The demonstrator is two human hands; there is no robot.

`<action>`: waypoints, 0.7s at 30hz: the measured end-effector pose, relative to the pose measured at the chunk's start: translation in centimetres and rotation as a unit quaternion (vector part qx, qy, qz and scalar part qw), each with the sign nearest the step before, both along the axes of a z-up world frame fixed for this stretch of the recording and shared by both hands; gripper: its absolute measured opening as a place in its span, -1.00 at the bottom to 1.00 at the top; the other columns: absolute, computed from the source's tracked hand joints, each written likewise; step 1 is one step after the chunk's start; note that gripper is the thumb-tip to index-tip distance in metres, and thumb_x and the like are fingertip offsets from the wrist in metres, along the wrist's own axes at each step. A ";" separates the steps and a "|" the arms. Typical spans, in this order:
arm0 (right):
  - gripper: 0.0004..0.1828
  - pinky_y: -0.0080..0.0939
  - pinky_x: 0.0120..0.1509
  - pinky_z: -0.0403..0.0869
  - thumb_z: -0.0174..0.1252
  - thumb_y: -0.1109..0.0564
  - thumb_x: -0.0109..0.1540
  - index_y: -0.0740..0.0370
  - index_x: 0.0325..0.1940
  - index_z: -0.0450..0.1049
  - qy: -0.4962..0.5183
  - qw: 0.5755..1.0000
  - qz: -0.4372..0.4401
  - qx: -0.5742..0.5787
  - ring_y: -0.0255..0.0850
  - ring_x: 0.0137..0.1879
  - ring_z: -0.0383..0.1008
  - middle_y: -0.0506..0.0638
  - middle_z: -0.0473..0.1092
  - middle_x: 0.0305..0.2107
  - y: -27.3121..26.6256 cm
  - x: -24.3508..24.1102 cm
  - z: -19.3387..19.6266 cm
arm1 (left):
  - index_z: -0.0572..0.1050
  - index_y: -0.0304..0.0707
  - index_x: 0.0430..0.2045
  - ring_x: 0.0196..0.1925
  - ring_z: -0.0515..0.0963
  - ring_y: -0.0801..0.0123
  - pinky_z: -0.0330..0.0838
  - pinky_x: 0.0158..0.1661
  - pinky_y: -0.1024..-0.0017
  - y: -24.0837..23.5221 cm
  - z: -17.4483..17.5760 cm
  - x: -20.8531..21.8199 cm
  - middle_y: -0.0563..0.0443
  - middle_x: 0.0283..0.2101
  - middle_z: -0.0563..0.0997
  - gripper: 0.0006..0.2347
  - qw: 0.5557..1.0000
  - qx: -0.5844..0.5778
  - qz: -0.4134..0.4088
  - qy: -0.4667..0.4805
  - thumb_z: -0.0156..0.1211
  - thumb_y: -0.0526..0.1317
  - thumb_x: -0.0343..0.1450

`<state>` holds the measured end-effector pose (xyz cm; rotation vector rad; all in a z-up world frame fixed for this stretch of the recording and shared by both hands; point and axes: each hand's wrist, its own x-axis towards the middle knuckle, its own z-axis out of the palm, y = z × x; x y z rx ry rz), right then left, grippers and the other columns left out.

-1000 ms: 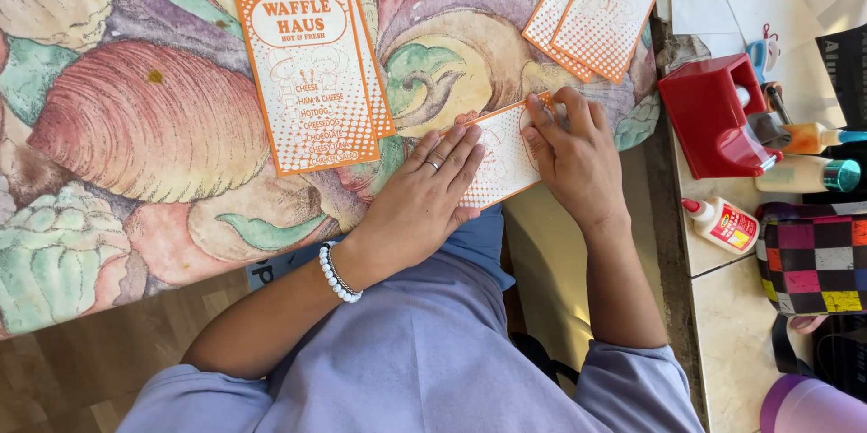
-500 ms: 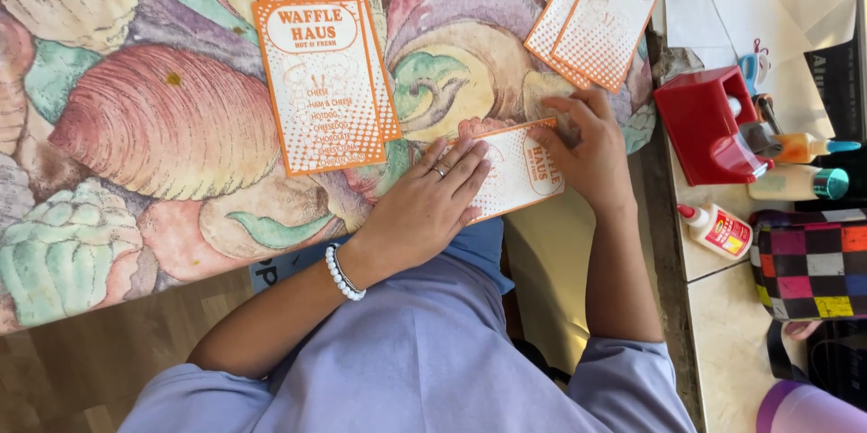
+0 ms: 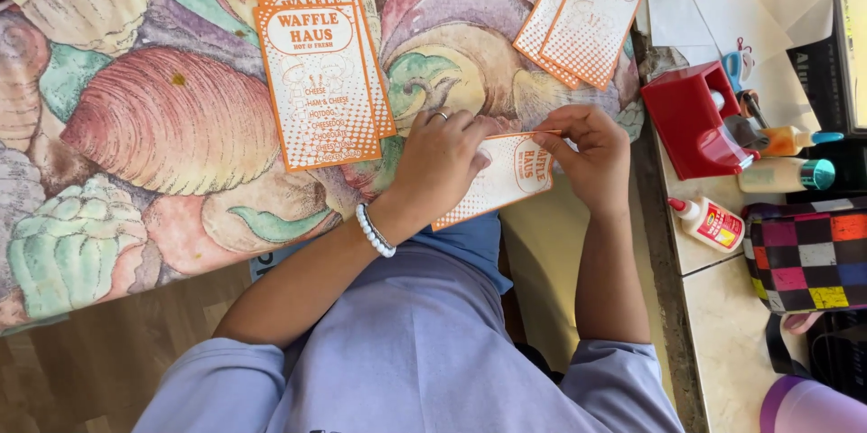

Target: Applying glue to paper sleeves and folding them to complete the assembly.

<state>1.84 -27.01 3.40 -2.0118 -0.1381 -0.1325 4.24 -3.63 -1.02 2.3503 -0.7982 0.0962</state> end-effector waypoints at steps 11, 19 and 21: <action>-0.64 -0.08 0.03 0.57 0.40 0.46 0.19 0.53 0.04 0.50 -0.066 0.997 -0.030 0.028 -0.20 -0.23 0.57 0.26 0.55 -0.39 0.2 -1.0 0.7 | 0.61 -0.01 -0.48 -0.39 0.67 -0.04 0.51 -0.27 0.13 0.7 3.7 0.1 0.04 -0.58 0.63 -0.94 0.978 -0.152 0.025 0.138 0.32 -0.15 0.38; -0.75 -0.12 0.01 0.56 0.41 0.43 0.22 0.49 -0.04 0.55 -0.069 0.997 -0.028 -0.007 -0.23 -0.23 0.57 0.21 0.56 -0.41 0.2 -1.1 0.5 | 0.63 0.00 -0.53 -0.39 0.65 -0.09 0.52 -0.28 0.10 1.0 3.8 -0.1 0.02 -0.61 0.62 -0.91 0.975 -0.148 0.028 0.161 0.30 -0.16 0.40; -0.74 -0.10 0.03 0.57 0.39 0.42 0.24 0.50 0.00 0.54 -0.065 0.997 -0.031 -0.001 -0.22 -0.21 0.57 0.20 0.55 -0.41 0.1 -1.1 0.0 | 0.63 -0.01 -0.52 -0.39 0.66 -0.08 0.53 -0.29 0.12 1.1 4.0 -0.2 0.02 -0.61 0.62 -0.90 0.975 -0.143 0.030 0.167 0.29 -0.16 0.41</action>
